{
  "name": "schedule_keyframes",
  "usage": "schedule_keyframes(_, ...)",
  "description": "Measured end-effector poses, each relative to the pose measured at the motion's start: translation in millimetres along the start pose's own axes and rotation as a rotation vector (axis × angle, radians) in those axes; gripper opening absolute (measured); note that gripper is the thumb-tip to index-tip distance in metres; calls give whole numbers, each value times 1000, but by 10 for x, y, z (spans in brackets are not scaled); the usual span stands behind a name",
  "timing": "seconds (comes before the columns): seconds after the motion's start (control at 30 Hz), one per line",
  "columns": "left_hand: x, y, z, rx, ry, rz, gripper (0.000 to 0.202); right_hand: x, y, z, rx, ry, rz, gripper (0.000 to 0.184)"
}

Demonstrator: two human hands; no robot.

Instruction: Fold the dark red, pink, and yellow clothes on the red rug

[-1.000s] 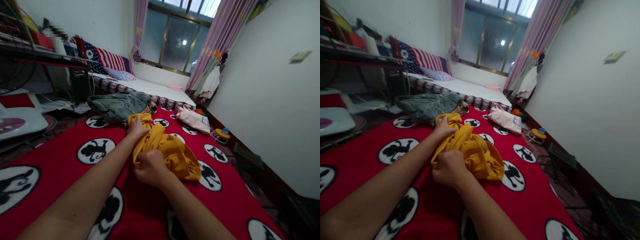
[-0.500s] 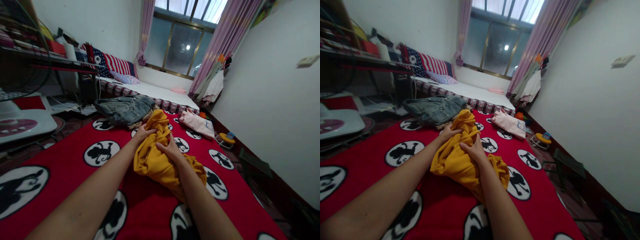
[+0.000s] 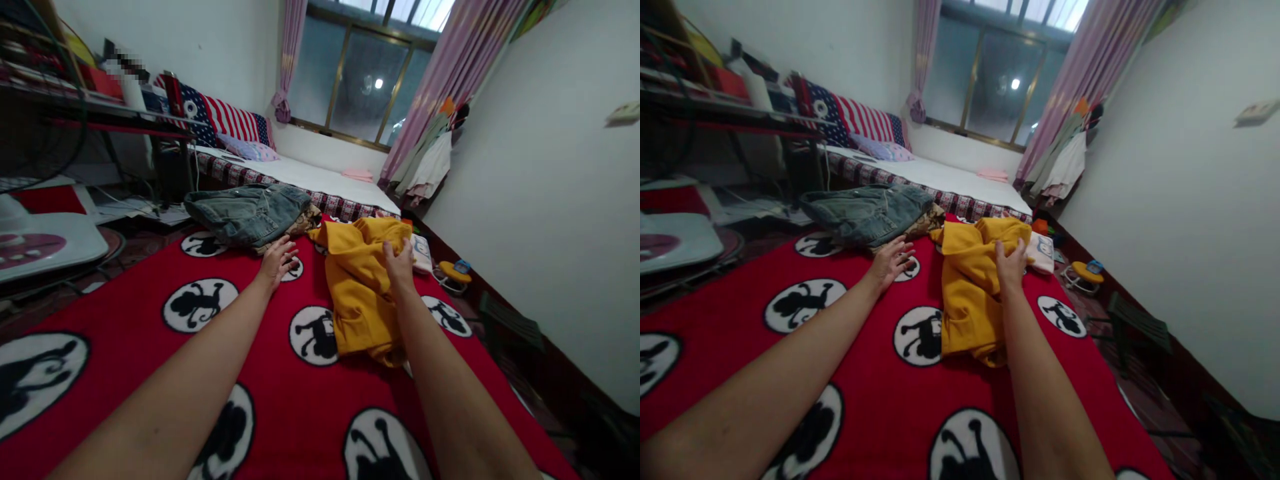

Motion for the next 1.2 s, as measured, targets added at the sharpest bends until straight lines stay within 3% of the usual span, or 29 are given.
schedule_keyframes(0.1, -25, 36, 6, -13, 34, 71, 44, 190, 199, -256, -194, 11, -121, 80)
schedule_keyframes(0.2, -33, 127, -12, -42, 96, 241, 45, 163, 357, -519, -406, -76, -268, 91)
schedule_keyframes(0.27, -57, 184, -15, -66, 140, 365, 46, 98, 375, -583, -516, -158, -439, 80)
schedule_keyframes(0.37, -117, 260, -6, -119, 204, 535, 42, 98, 250, -527, -575, -162, -611, 45)
schedule_keyframes(0.43, -136, 300, -11, -146, 264, 630, 38, 158, 78, -429, -508, -86, -615, 32)
schedule_keyframes(0.5, -116, 331, -39, -146, 339, 712, 33, 206, -145, -307, -330, -20, -522, 27)
schedule_keyframes(0.6, -33, 392, -135, -88, 461, 834, 26, 309, -493, -182, 64, 95, -130, 25)
schedule_keyframes(0.7, 30, 588, -335, -60, 610, 950, 23, 491, -612, -198, 350, 277, 301, 23)
schedule_keyframes(0.77, -9, 831, -525, -151, 712, 997, 23, 481, -566, -192, 374, 297, 436, 21)
schedule_keyframes(0.83, -103, 1085, -721, -297, 778, 1007, 29, 381, -516, -164, 325, 225, 477, 21)
schedule_keyframes(0.93, -181, 1293, -904, -395, 811, 971, 41, 252, -559, -152, 319, 102, 440, 28)
schedule_keyframes(1.07, -26, 1202, -832, -243, 767, 853, 47, -30, -811, -142, 406, -139, 210, 32)
schedule_keyframes(1.2, 345, 999, -679, -34, 751, 689, 35, -581, -847, -217, 317, -302, -58, 28)
Point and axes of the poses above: each hand's wrist, its own z-axis towards the middle knuckle, its own y-axis out of the palm, x = y × z, the point moved 9 cm from there along z, towards the middle knuckle, and after that the axes turned 10 degrees about -y, right-handed, at the moved point
